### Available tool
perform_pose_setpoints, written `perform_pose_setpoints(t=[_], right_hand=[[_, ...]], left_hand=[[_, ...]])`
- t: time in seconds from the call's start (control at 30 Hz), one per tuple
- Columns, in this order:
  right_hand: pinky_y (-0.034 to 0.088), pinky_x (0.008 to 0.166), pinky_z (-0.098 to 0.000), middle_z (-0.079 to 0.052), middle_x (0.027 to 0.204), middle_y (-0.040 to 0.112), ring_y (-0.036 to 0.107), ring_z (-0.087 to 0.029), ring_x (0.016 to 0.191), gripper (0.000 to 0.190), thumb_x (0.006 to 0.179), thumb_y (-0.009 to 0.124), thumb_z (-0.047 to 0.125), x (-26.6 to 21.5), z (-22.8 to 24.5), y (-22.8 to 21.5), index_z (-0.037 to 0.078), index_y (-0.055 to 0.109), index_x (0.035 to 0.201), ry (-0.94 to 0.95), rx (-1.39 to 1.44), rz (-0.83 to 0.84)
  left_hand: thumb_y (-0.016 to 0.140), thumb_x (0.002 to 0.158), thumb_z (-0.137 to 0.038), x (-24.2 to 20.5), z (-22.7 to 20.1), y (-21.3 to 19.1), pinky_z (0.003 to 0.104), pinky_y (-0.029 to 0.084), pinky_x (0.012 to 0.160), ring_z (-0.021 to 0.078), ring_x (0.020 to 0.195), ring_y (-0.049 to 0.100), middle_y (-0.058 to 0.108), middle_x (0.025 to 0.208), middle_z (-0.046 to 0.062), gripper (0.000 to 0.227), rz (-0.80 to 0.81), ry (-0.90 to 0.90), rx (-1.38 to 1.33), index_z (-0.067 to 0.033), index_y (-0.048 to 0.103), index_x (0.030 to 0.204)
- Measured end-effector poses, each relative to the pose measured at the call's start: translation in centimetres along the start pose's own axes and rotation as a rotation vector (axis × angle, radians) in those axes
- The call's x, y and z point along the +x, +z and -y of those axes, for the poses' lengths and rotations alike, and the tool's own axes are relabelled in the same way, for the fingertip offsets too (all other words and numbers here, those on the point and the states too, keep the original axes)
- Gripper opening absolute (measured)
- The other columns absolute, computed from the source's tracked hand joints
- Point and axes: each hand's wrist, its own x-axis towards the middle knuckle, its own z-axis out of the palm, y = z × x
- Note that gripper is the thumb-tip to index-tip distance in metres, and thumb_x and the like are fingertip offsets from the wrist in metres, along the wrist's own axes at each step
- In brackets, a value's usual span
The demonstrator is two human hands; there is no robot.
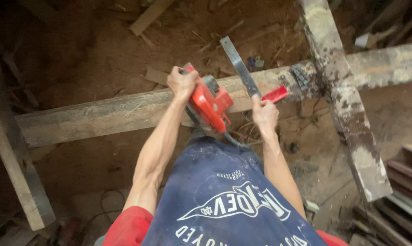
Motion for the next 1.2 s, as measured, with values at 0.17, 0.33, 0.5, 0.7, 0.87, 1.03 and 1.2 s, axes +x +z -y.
perform_pose_setpoints(t=[0.17, 0.33, 0.5, 0.7, 0.87, 1.03, 1.2], right_hand=[[0.059, 0.078, -0.036, -0.014, 0.095, 0.077, 0.074, -0.021, 0.087, 0.042, 0.09, 0.067, 0.037, -4.6, 4.8, -0.3, 0.0, 0.072, 0.107, -0.477, 0.384, 0.173], [0.06, 0.07, -0.0309, -0.007, 0.093, 0.071, 0.067, -0.015, 0.078, 0.039, 0.1, 0.054, 0.03, -7.3, 9.0, -5.0, 0.0, 0.065, 0.122, -0.384, 0.764, 0.449], [0.061, 0.083, -0.0305, -0.006, 0.105, 0.071, 0.072, -0.014, 0.09, 0.041, 0.103, 0.051, 0.031, -7.1, 10.6, -7.3, -0.001, 0.062, 0.127, -0.481, 1.025, 0.641], [0.058, 0.088, -0.0389, -0.008, 0.113, 0.071, 0.069, -0.019, 0.101, 0.043, 0.106, 0.046, 0.038, -3.6, 8.8, -3.3, 0.004, 0.064, 0.125, -0.288, 1.412, 0.959], [0.055, 0.087, -0.0339, -0.002, 0.112, 0.072, 0.068, -0.015, 0.1, 0.04, 0.099, 0.046, 0.033, -1.8, 4.2, 1.3, 0.01, 0.066, 0.124, -0.088, 1.469, 0.888], [0.055, 0.088, -0.0339, -0.004, 0.105, 0.072, 0.068, -0.016, 0.098, 0.029, 0.102, 0.049, 0.027, 0.9, -1.4, 3.3, 0.007, 0.068, 0.112, -0.022, 1.576, 0.792], [0.052, 0.072, -0.0311, -0.003, 0.096, 0.068, 0.063, -0.014, 0.084, 0.028, 0.105, 0.05, 0.027, 2.9, -3.8, 4.6, 0.006, 0.069, 0.106, -0.127, 1.503, 0.711]], left_hand=[[0.087, 0.059, -0.026, -7.5, -4.3, -2.4, 0.041, 0.058, 0.071, 0.0247, 0.079, 0.068, 0.066, 0.089, 0.015, 0.038, -0.049, 0.23, -0.2, -0.0072, 0.067, 0.085], [0.087, 0.065, -0.02, -15.0, -8.6, -5.5, 0.045, 0.056, 0.072, 0.0291, 0.082, 0.063, 0.057, 0.091, 0.012, 0.034, -0.218, 0.577, -0.173, -0.0073, 0.062, 0.084], [0.084, 0.073, -0.016, -15.8, -12.0, -7.6, 0.041, 0.056, 0.061, 0.0284, 0.073, 0.063, 0.053, 0.095, 0.013, 0.031, -0.321, 0.815, -0.094, -0.008, 0.058, 0.088], [0.079, 0.078, -0.011, -14.1, -10.9, -4.6, 0.043, 0.054, 0.055, 0.0322, 0.072, 0.067, 0.053, 0.1, 0.015, 0.029, -0.216, 1.049, 0.201, -0.0085, 0.056, 0.094], [0.073, 0.072, -0.011, -12.8, -7.0, -0.6, 0.044, 0.056, 0.057, 0.0344, 0.071, 0.068, 0.054, 0.098, 0.014, 0.028, -0.063, 1.075, 0.166, -0.0107, 0.055, 0.095], [0.073, 0.08, -0.006, -15.2, -5.7, 4.6, 0.044, 0.057, 0.063, 0.0319, 0.085, 0.07, 0.056, 0.103, 0.014, 0.029, 0.109, 1.087, 0.303, -0.0086, 0.054, 0.1], [0.078, 0.078, -0.018, -16.9, -5.9, 2.7, 0.042, 0.058, 0.08, 0.0313, 0.101, 0.067, 0.062, 0.115, 0.013, 0.051, 0.348, 1.117, 0.226, -0.0086, 0.057, 0.124]])
